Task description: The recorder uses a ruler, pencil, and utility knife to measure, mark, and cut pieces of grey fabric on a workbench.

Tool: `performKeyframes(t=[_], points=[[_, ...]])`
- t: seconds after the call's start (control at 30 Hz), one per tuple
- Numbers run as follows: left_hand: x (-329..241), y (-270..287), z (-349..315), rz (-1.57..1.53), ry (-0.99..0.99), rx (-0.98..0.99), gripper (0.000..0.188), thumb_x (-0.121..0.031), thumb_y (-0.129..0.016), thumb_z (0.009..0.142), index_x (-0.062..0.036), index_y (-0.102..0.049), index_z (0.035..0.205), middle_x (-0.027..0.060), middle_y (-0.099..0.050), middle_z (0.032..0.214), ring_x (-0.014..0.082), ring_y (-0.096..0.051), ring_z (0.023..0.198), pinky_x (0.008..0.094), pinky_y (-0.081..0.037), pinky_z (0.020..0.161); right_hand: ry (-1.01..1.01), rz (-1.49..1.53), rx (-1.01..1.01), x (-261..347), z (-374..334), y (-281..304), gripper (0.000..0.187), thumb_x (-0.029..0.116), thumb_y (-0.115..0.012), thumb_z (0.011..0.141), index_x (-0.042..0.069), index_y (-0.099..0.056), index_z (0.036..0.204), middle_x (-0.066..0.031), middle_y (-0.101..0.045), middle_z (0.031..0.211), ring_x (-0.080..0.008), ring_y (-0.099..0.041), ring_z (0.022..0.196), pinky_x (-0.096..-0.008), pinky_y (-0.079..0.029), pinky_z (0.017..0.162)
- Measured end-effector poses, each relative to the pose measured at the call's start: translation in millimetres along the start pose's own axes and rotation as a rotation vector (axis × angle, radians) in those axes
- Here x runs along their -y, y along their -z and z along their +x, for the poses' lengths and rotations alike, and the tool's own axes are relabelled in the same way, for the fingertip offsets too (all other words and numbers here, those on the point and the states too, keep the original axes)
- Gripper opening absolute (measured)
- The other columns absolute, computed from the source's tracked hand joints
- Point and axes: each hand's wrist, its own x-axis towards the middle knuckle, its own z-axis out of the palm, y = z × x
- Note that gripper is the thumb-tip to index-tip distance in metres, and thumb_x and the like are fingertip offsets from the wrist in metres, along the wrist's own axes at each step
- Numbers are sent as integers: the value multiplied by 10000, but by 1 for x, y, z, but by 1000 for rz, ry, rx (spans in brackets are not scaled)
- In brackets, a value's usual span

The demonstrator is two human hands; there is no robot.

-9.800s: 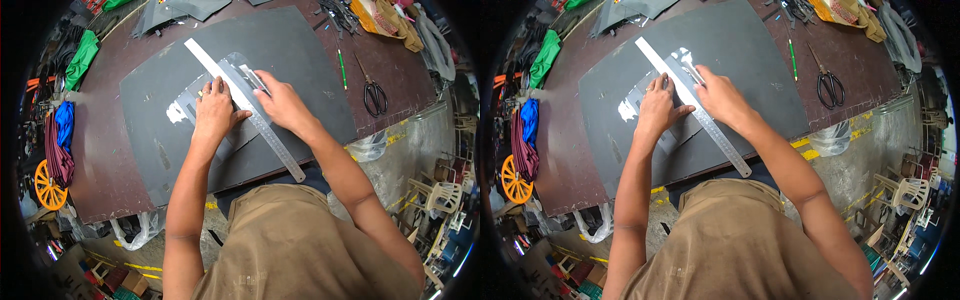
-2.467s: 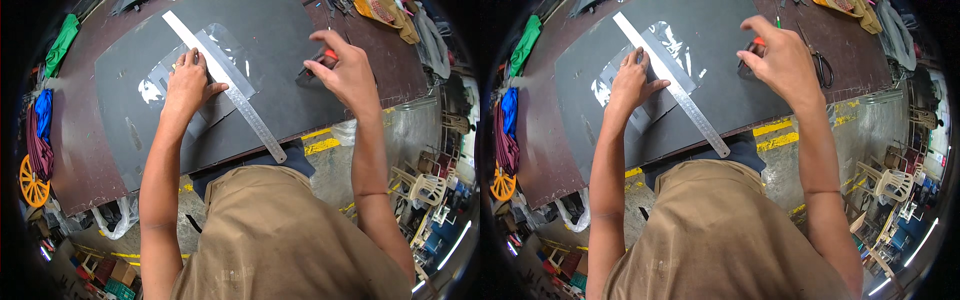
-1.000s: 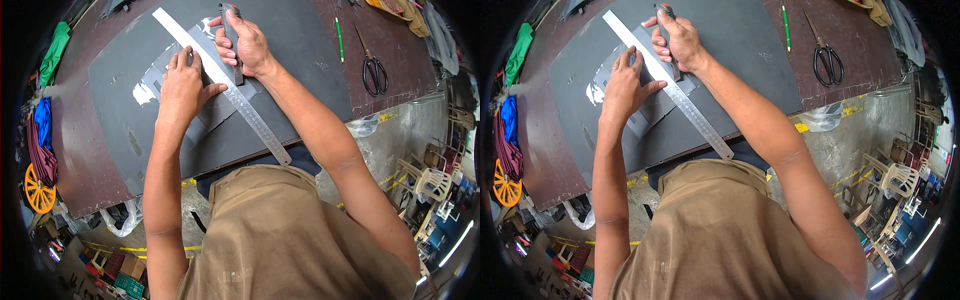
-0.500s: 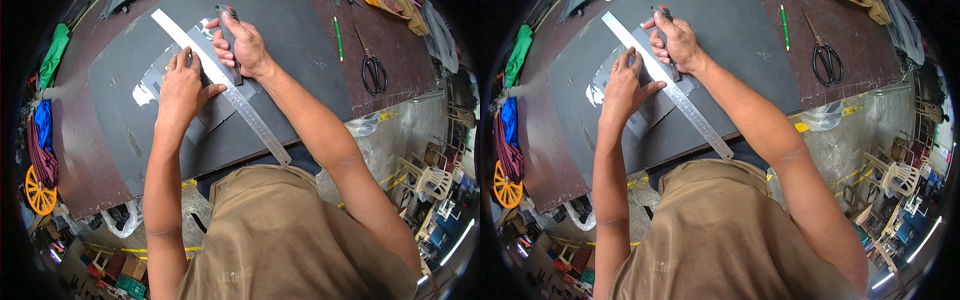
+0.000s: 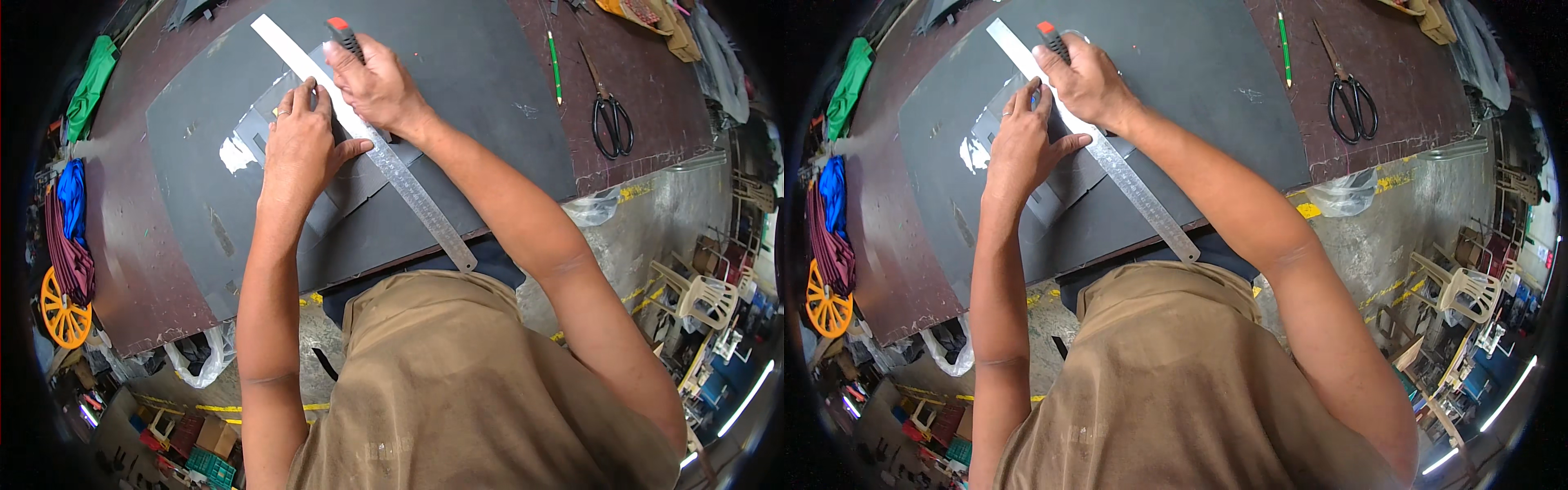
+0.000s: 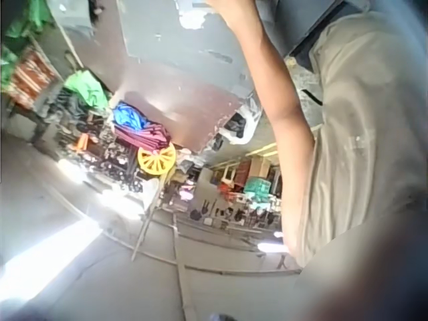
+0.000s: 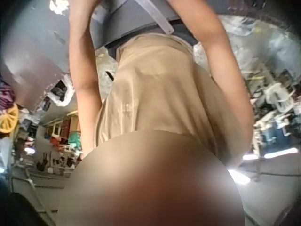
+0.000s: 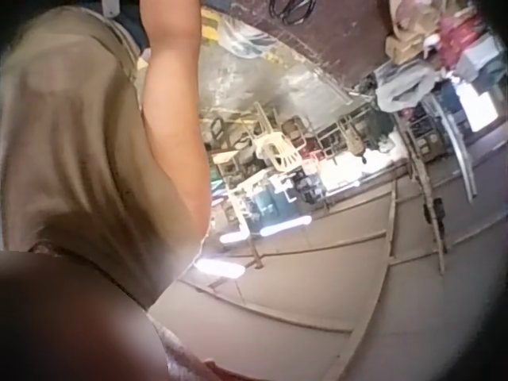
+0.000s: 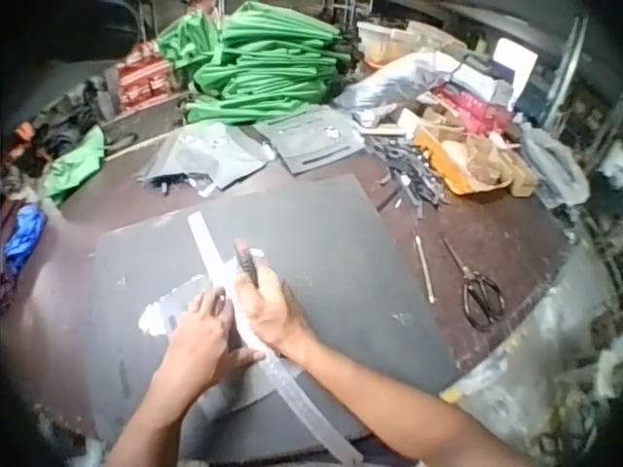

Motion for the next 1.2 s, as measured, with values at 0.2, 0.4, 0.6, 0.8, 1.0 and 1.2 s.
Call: performKeyframes(t=[0.2, 0.4, 0.6, 0.8, 1.0, 1.2], points=[[11, 2, -1, -50, 29, 25, 1008, -511, -932, 745, 63, -564, 1487, 212, -540, 1575, 440, -506, 1469, 602, -531, 1094, 43, -273, 13, 7, 4, -23, 469, 447, -623, 1109, 2, -633, 959, -55, -603, 726, -141, -561, 704, -357, -488, 650], [35, -1, 0, -27, 16, 26, 1036, -516, -938, 743, 46, -543, 1519, 204, -537, 1578, 451, -495, 1487, 629, -520, 1105, 41, -294, 14, 0, 17, -40, 469, 437, -609, 1120, -2, -640, 957, -46, -582, 702, -128, -544, 683, -352, -471, 624], [38, -9, 12, -28, -18, -70, 791, -501, -915, 755, 41, -713, 1295, 252, -589, 1462, 470, -557, 1394, 558, -531, 1088, 22, -324, 23, -14, 32, -37, 449, 414, -612, 1123, -6, -650, 969, -47, -618, 715, -122, -563, 683, -348, -483, 624], [25, -2, 32, -13, -10, -70, 760, -501, -900, 774, 48, -727, 1270, 251, -584, 1478, 476, -540, 1421, 565, -516, 1109, -15, -305, 40, -15, 54, -21, 450, 410, -610, 1123, -12, -651, 974, -59, -655, 741, -127, -596, 694, -350, -506, 632], [16, 22, 28, 5, -4, -10, 1007, -475, -944, 750, 67, -552, 1503, 192, -534, 1561, 455, -502, 1477, 645, -519, 1093, -24, -312, 37, 9, 55, -22, 479, 429, -603, 1121, -27, -646, 982, -93, -690, 768, -150, -643, 718, -359, -534, 658], [-4, 66, -13, -3, 1, 23, 1057, -542, -945, 709, 65, -564, 1485, 174, -533, 1560, 426, -492, 1470, 634, -543, 1056, -62, -329, 22, 61, 24, -36, 494, 446, -618, 1092, -42, -632, 1016, -148, -705, 796, -201, -662, 728, -402, -535, 672]])
